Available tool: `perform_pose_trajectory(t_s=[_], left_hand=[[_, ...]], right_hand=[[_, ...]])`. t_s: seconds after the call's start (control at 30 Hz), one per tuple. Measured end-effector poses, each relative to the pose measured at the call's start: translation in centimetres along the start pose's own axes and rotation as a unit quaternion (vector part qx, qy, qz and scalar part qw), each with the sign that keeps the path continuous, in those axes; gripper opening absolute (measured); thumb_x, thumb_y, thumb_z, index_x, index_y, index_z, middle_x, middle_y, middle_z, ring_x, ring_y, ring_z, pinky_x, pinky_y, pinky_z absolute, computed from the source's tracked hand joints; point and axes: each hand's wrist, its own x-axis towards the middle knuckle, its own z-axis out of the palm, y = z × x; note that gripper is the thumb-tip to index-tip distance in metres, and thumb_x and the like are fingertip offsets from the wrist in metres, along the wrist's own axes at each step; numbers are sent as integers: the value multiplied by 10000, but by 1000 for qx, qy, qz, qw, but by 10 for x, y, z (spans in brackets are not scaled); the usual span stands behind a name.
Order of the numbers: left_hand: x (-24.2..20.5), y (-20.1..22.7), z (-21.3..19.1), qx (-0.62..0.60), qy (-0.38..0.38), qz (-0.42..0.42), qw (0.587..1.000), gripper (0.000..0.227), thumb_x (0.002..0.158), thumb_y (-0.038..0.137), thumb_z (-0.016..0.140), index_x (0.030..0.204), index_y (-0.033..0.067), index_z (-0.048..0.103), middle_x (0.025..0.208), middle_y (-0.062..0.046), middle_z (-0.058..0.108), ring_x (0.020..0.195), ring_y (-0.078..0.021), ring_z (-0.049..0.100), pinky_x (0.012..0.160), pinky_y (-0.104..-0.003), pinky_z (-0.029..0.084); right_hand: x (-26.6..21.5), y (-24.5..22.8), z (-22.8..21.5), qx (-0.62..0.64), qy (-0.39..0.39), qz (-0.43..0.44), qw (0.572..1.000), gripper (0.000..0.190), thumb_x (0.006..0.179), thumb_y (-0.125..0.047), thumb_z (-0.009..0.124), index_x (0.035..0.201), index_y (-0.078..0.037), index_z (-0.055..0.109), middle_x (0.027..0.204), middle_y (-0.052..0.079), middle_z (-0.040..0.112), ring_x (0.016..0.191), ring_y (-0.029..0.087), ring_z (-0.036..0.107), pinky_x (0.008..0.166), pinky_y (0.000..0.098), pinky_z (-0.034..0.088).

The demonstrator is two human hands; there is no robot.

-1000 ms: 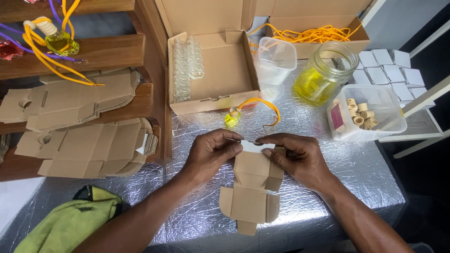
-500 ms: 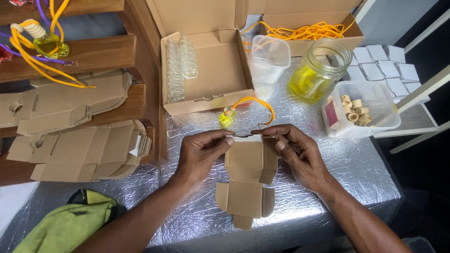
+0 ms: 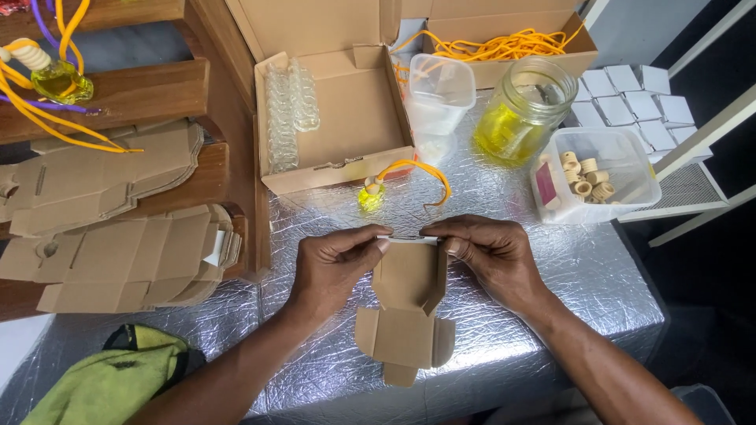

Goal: Assembling a perfume bottle by threading a cord through a wooden cap and packaging it into a small cardboard box.

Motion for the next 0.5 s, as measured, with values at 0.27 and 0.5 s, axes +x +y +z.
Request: perform_pose_trajectory(t_s=[0.27,0.5], left_hand=[[-1,-3,-2,-27,-22,21,999,228,870,42,800,1094,2,792,962,-236,799,962,-191,654,799,-369,643],[-2,-6,-3,-43,-27,31,998,209,895,40,778,1101,6,787,1003,-223,796,1031,-217,659,841,-366,622]], right_hand=[[-2,7,1,104,-8,9,995,226,935,-78,649,1054,80,759,954,253,760,563,163,728,522,295,652],[0,8,-1,105,-25,14,994,243,956,-85,625,1072,92,744,1001,277,739,596,162,710,514,286,638]])
